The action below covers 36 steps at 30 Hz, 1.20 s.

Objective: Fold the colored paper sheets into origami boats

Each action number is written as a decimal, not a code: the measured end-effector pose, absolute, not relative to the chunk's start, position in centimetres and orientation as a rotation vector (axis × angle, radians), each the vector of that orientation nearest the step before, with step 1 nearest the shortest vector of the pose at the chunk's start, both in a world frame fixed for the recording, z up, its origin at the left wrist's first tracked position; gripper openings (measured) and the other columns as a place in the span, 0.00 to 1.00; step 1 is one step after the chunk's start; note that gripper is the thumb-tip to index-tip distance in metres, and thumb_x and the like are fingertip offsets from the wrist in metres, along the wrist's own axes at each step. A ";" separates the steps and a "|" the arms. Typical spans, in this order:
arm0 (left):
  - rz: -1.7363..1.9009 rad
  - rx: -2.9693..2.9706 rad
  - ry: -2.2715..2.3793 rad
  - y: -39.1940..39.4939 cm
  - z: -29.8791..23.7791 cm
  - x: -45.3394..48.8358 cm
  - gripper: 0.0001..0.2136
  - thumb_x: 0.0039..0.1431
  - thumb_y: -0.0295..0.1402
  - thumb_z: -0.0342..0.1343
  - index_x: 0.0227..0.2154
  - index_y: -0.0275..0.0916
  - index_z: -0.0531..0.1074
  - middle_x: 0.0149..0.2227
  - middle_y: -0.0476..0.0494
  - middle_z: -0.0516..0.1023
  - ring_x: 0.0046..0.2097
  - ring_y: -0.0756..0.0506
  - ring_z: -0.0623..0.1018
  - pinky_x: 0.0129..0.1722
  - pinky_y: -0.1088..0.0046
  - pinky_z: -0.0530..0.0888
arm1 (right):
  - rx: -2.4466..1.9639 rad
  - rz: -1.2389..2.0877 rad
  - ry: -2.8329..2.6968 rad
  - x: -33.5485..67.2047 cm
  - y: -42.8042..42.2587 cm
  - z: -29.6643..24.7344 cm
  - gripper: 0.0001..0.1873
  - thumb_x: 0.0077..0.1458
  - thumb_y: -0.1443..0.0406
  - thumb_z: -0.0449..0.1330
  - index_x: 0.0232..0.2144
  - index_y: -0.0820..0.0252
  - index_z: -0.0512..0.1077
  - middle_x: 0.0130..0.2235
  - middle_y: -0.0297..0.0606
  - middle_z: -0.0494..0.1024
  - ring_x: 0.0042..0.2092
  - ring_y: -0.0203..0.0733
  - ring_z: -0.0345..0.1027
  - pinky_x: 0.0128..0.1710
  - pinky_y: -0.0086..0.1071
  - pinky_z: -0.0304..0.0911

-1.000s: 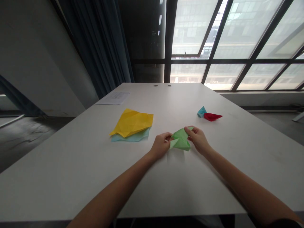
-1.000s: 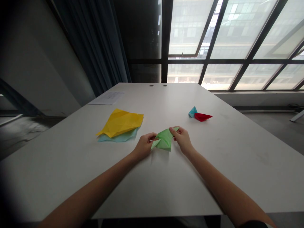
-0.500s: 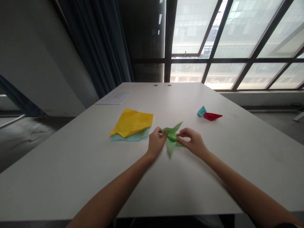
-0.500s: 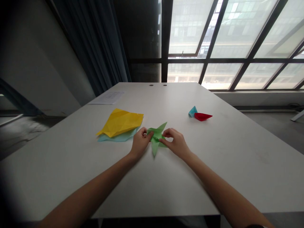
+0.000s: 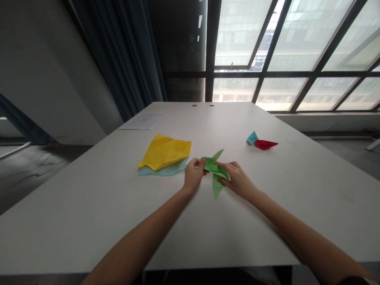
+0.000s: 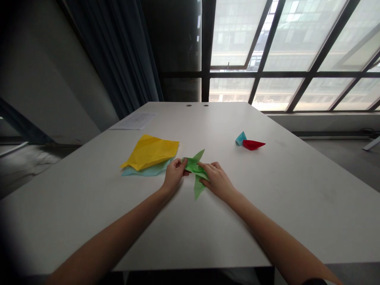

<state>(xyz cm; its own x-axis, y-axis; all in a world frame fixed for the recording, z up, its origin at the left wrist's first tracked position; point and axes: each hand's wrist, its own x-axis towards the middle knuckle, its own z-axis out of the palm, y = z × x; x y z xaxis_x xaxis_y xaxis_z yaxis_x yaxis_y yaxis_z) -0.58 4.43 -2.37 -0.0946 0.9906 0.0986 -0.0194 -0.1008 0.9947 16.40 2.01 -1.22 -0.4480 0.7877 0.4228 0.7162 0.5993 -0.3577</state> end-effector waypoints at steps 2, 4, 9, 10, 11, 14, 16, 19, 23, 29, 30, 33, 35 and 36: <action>1.342 1.118 1.189 4.6 -2.6 -0.6 0.19 0.47 0.49 0.53 0.23 0.35 0.63 0.22 0.48 0.71 0.23 0.50 0.74 0.21 0.78 0.71 | -1.190 0.241 -2.252 16.5 2.0 -1.3 0.30 0.46 0.68 0.59 0.52 0.56 0.57 0.45 0.39 0.71 0.43 0.45 0.63 0.43 0.40 0.61; 1.322 1.058 1.171 4.7 -2.9 -0.6 0.19 0.47 0.49 0.53 0.23 0.35 0.63 0.23 0.48 0.71 0.23 0.50 0.75 0.21 0.78 0.70 | -1.191 0.289 -2.251 16.6 2.0 -1.3 0.32 0.46 0.67 0.59 0.53 0.55 0.55 0.45 0.39 0.71 0.43 0.45 0.63 0.43 0.40 0.61; 1.352 1.024 1.115 4.7 -3.1 -0.6 0.18 0.48 0.48 0.53 0.26 0.35 0.64 0.25 0.47 0.72 0.24 0.50 0.75 0.20 0.79 0.69 | -1.164 0.348 -2.246 16.5 1.6 -0.6 0.32 0.46 0.56 0.59 0.53 0.56 0.57 0.47 0.42 0.70 0.45 0.46 0.63 0.43 0.41 0.61; 1.361 1.003 1.105 4.7 -3.2 -0.6 0.18 0.48 0.48 0.53 0.26 0.35 0.64 0.25 0.47 0.72 0.24 0.50 0.74 0.20 0.78 0.69 | -1.146 0.381 -2.236 16.6 1.6 -0.5 0.29 0.48 0.55 0.57 0.52 0.56 0.58 0.47 0.42 0.70 0.45 0.45 0.64 0.42 0.40 0.62; 1.367 0.977 1.096 4.8 -3.2 -0.7 0.18 0.47 0.48 0.53 0.26 0.35 0.64 0.25 0.47 0.72 0.24 0.50 0.74 0.20 0.78 0.70 | -1.130 0.423 -2.220 16.6 1.6 -0.4 0.25 0.52 0.56 0.54 0.51 0.56 0.60 0.46 0.42 0.70 0.44 0.44 0.65 0.41 0.38 0.63; 1.390 0.890 1.063 4.9 -3.1 -0.6 0.18 0.46 0.48 0.54 0.26 0.35 0.63 0.25 0.47 0.72 0.24 0.51 0.74 0.21 0.77 0.70 | -1.110 0.548 -2.140 16.7 1.8 -0.5 0.16 0.57 0.60 0.46 0.46 0.56 0.66 0.42 0.40 0.73 0.40 0.40 0.67 0.37 0.33 0.65; 1.392 0.846 1.024 4.9 -2.9 -0.6 0.18 0.45 0.47 0.55 0.26 0.35 0.63 0.27 0.46 0.72 0.25 0.51 0.74 0.24 0.76 0.71 | -1.111 0.593 -2.083 16.7 2.0 -0.8 0.15 0.57 0.62 0.47 0.43 0.56 0.68 0.40 0.39 0.73 0.38 0.38 0.68 0.36 0.32 0.66; 1.418 0.801 0.958 4.7 -2.6 -0.4 0.17 0.43 0.43 0.59 0.29 0.36 0.61 0.30 0.47 0.71 0.29 0.50 0.74 0.28 0.73 0.73 | -1.102 0.639 -2.026 16.7 2.2 -1.3 0.16 0.51 0.65 0.53 0.44 0.57 0.69 0.40 0.39 0.73 0.37 0.38 0.68 0.35 0.32 0.68; 1.478 0.832 0.861 4.4 -2.6 -0.1 0.20 0.38 0.36 0.63 0.28 0.39 0.56 0.34 0.50 0.70 0.33 0.51 0.75 0.34 0.70 0.73 | -1.143 0.656 -1.901 16.4 2.5 -1.6 0.18 0.46 0.66 0.57 0.43 0.59 0.69 0.40 0.40 0.74 0.35 0.37 0.68 0.35 0.32 0.69; 1.347 1.162 0.931 4.2 -2.8 -0.2 0.16 0.37 0.32 0.63 0.28 0.37 0.62 0.29 0.48 0.72 0.35 0.49 0.74 0.36 0.73 0.70 | -1.209 0.694 -1.779 16.2 2.9 -2.0 0.19 0.45 0.63 0.60 0.42 0.60 0.69 0.39 0.41 0.74 0.33 0.37 0.69 0.35 0.34 0.70; 1.352 1.224 0.950 4.1 -2.8 -0.2 0.16 0.37 0.31 0.63 0.30 0.37 0.63 0.29 0.49 0.71 0.35 0.49 0.74 0.36 0.74 0.70 | -1.207 0.686 -1.780 16.2 2.9 -2.0 0.19 0.45 0.62 0.60 0.42 0.60 0.69 0.39 0.41 0.74 0.33 0.37 0.69 0.35 0.34 0.70; 1.324 1.328 0.992 3.7 -2.8 -0.4 0.17 0.41 0.31 0.60 0.35 0.39 0.63 0.26 0.51 0.71 0.32 0.50 0.74 0.33 0.76 0.70 | -1.185 0.617 -1.815 16.1 2.8 -2.1 0.18 0.46 0.61 0.59 0.42 0.59 0.69 0.40 0.41 0.74 0.33 0.37 0.69 0.36 0.35 0.69; 1.303 1.322 1.020 3.6 -2.9 -0.5 0.16 0.43 0.32 0.59 0.35 0.40 0.62 0.26 0.51 0.71 0.29 0.51 0.74 0.30 0.77 0.69 | -1.161 0.541 -1.875 16.0 2.7 -1.9 0.18 0.46 0.61 0.59 0.42 0.58 0.69 0.39 0.40 0.74 0.34 0.38 0.69 0.36 0.35 0.69; 1.302 1.307 1.032 3.6 -2.9 -0.5 0.15 0.43 0.32 0.58 0.35 0.40 0.61 0.26 0.51 0.72 0.27 0.51 0.73 0.28 0.77 0.69 | -1.147 0.500 -1.908 16.0 2.6 -1.7 0.17 0.46 0.60 0.59 0.41 0.58 0.69 0.38 0.40 0.74 0.35 0.39 0.69 0.36 0.35 0.68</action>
<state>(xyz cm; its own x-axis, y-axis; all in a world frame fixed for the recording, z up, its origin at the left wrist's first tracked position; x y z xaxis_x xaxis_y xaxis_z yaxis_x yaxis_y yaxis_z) -0.48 3.64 -2.94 0.0632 0.9852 0.1594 -0.0690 -0.1550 0.9855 16.01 2.57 -1.74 -0.2347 0.8607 0.4518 0.5281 0.5031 -0.6841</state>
